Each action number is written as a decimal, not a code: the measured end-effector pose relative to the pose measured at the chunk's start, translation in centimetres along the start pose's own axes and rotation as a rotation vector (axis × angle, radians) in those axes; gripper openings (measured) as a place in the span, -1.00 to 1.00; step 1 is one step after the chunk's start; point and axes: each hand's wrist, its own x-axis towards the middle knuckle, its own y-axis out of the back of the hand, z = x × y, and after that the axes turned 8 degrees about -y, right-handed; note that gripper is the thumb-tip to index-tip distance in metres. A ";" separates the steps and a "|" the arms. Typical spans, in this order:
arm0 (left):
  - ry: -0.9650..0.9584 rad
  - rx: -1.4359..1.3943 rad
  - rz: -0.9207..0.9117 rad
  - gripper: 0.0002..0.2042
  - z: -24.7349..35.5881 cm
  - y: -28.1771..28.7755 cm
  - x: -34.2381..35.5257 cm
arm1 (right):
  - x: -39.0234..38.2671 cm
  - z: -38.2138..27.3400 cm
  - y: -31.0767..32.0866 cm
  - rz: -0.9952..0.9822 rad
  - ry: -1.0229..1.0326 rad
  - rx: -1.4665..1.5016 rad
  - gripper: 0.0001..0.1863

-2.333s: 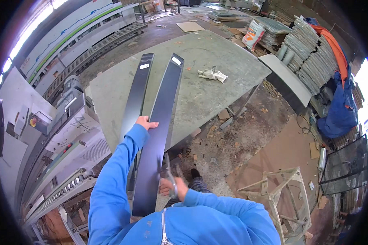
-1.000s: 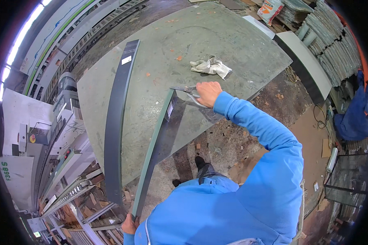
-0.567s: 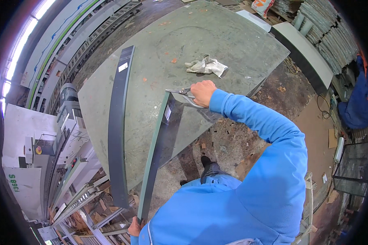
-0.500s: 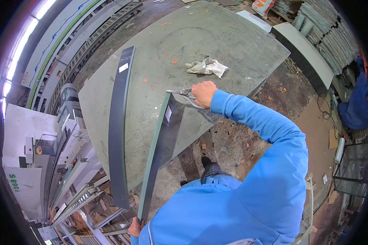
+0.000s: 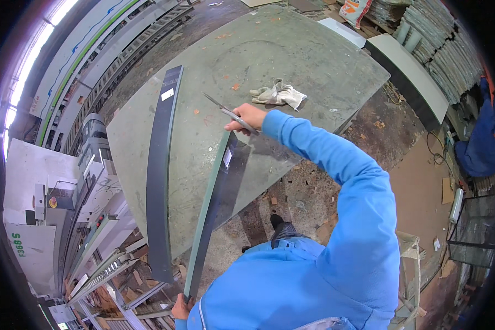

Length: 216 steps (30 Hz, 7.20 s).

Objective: The person uses shears to cut sections from a long, dark strip of material on a workbench. They repeatedly pick up the strip, cut a section, and place the cut piece onto a roller conveyor. The process is repeated multiple times throughout the video.

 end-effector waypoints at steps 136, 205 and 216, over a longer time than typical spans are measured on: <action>0.828 -1.329 0.041 -0.48 -7.8 -10.2 -34.4 | -5.6 -8.8 -51.3 -1.210 1.380 -1.192 -0.43; 2.122 -1.094 0.897 -0.33 -80.6 -60.0 -64.2 | -25.3 28.4 -191.1 -1.225 0.017 -0.145 -0.67; 2.069 -1.001 0.839 -0.26 -91.9 -66.1 -63.9 | -21.1 31.8 -164.2 -1.200 -0.213 -0.577 -0.67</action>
